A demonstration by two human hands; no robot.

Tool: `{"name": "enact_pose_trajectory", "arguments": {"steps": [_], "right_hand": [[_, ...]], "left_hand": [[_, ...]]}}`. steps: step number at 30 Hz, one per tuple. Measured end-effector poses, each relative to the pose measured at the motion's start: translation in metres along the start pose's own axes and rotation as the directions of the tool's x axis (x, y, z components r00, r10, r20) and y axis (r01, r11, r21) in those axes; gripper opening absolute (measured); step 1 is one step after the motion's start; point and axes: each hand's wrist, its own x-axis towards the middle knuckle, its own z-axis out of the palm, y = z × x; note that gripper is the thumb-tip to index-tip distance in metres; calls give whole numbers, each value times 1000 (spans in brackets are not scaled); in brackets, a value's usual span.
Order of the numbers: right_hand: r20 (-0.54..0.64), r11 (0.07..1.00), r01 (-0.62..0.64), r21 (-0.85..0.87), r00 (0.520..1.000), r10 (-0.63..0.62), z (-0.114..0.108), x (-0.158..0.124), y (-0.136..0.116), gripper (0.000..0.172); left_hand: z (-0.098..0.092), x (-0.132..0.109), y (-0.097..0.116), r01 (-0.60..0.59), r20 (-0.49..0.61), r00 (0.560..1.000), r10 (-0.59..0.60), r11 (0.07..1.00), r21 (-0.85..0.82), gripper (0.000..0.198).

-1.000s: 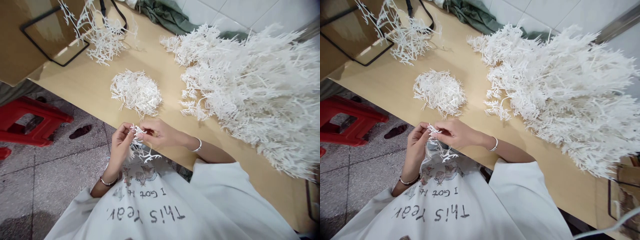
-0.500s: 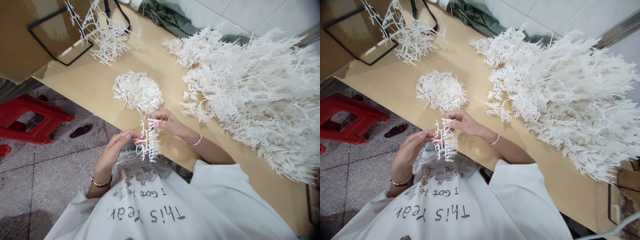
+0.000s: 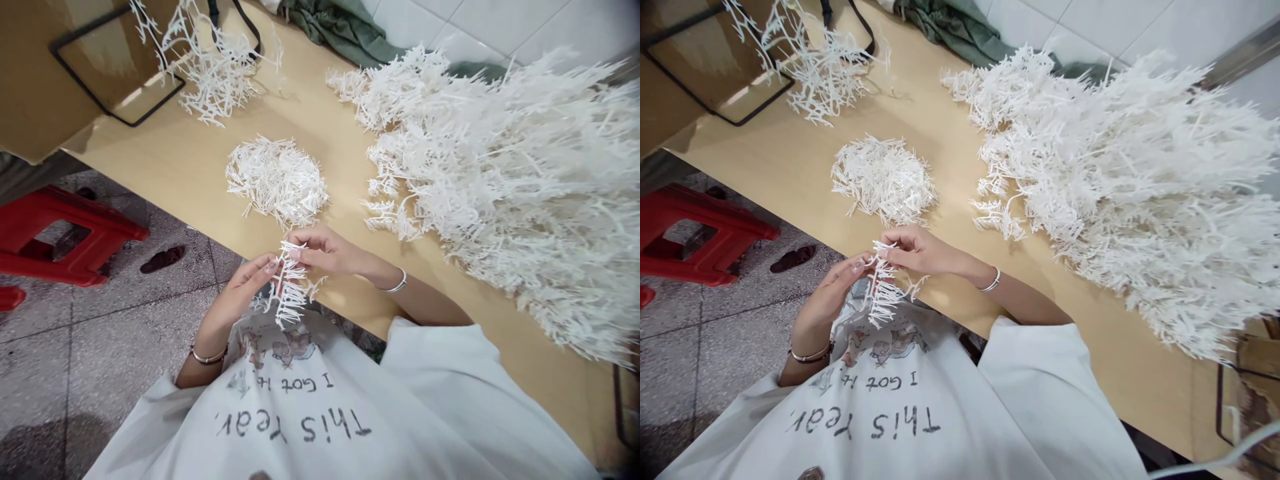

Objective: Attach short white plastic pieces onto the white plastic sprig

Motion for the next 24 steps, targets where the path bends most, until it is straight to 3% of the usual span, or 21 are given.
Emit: {"name": "enact_pose_trajectory", "arguments": {"steps": [3, 8, 13, 17, 20, 24], "right_hand": [[21, 992, 16, -126, 1000, -13, 1, -1, -5, 36], [90, 959, 27, -283, 996, -2, -3, -4, -13, 34], [155, 984, 61, -169, 987, -35, -4, -6, -16, 37], [141, 979, 51, -198, 990, -23, -1, -4, -12, 36], [161, 993, 69, -91, 985, -54, 2, -4, -8, 35], [210, 971, -32, 237, 978, -19, 9, -6, -7, 30]], "left_hand": [[5, 3, 0, -3, -2, 1000, 3, 1000, -26, 17], [8, 2, -1, -57, -96, 994, 57, 998, 13, 15], [9, -2, -2, -15, -92, 996, 18, 999, 36, 16], [12, -4, 0, -7, -73, 997, 7, 1000, 2, 17], [13, -5, -1, 28, -35, 999, -30, 998, -52, 24], [10, -5, -6, 143, 12, 990, -144, 961, -238, 30]]}}
